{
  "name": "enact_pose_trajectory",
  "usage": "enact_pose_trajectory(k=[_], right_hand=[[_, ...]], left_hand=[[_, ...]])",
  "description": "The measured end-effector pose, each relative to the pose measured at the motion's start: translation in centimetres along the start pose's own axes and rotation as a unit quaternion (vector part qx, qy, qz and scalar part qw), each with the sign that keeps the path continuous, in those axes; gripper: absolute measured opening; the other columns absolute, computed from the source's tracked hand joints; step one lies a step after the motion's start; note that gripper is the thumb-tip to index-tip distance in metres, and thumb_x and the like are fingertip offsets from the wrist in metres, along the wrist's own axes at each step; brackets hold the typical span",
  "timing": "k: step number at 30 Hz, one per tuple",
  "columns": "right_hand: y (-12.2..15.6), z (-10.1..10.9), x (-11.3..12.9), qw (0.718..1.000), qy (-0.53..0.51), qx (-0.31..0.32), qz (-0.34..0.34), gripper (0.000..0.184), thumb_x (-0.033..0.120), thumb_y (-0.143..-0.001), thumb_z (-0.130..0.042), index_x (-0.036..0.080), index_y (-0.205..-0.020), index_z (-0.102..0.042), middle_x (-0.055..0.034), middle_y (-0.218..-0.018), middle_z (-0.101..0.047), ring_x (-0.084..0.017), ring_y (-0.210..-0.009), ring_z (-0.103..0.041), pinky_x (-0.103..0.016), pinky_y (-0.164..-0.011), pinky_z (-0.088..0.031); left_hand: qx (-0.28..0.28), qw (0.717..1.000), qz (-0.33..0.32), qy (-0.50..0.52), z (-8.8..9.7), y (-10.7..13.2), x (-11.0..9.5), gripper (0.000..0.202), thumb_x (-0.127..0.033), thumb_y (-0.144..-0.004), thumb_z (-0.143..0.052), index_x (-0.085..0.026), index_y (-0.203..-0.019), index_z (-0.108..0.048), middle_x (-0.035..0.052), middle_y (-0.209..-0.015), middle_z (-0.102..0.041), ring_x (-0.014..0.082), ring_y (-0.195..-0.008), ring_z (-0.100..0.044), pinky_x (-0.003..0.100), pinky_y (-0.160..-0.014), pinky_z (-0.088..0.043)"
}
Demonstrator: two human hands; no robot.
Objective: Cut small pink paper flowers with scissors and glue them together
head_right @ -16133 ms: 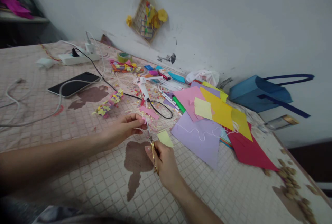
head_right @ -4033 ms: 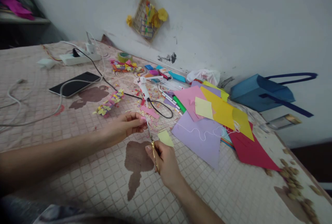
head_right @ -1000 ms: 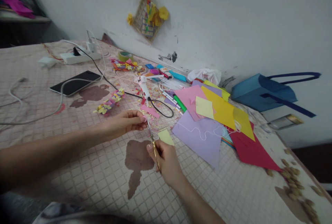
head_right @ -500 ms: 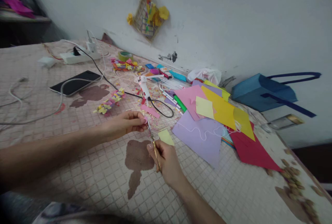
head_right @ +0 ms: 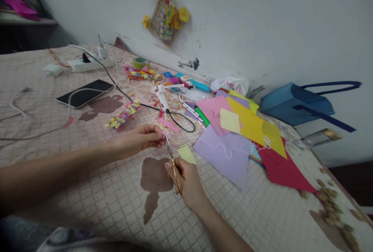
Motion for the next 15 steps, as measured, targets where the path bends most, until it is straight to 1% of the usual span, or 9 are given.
enact_pose_trajectory(k=[5, 11, 15], right_hand=[[-0.05, 0.1, -0.05, 1.0, 0.006, -0.005, 0.003, 0.034, 0.043, -0.085, -0.042, 0.017, -0.065, -0.05, 0.0064, -0.046, -0.039, -0.005, -0.034, -0.038, -0.016, -0.034, -0.026], [0.08, 0.18, 0.14, 1.0, 0.025, -0.007, 0.011, 0.035, 0.043, -0.085, -0.042, 0.016, -0.066, -0.051, 0.0058, -0.047, -0.04, -0.006, -0.036, -0.039, -0.017, -0.035, -0.027], [-0.03, 0.15, 0.03, 1.0, 0.02, -0.004, 0.002, 0.035, 0.045, -0.085, -0.041, 0.016, -0.066, -0.05, 0.0061, -0.047, -0.039, -0.006, -0.035, -0.038, -0.017, -0.035, -0.026]], left_hand=[[0.009, 1.0, -0.005, -0.002, -0.02, -0.03, -0.01, 0.013, -0.021, -0.074, -0.065, -0.011, -0.073, -0.056, 0.0035, -0.072, -0.064, 0.0088, -0.066, -0.058, 0.023, -0.068, -0.045], [0.001, 1.0, 0.001, 0.002, 0.18, -0.06, 0.14, 0.013, -0.021, -0.073, -0.065, -0.011, -0.073, -0.056, 0.0034, -0.072, -0.064, 0.009, -0.067, -0.059, 0.023, -0.069, -0.045], [0.0, 1.0, -0.002, 0.004, 0.29, -0.19, 0.16, 0.014, -0.022, -0.073, -0.065, -0.011, -0.073, -0.056, 0.0035, -0.072, -0.064, 0.0088, -0.066, -0.059, 0.023, -0.068, -0.045]])
Point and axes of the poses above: each hand's wrist, its own y-axis away from the middle knuckle, its own z-axis out of the back of the hand, x = y × z, the point moved 10 cm from there along -y, towards the middle knuckle
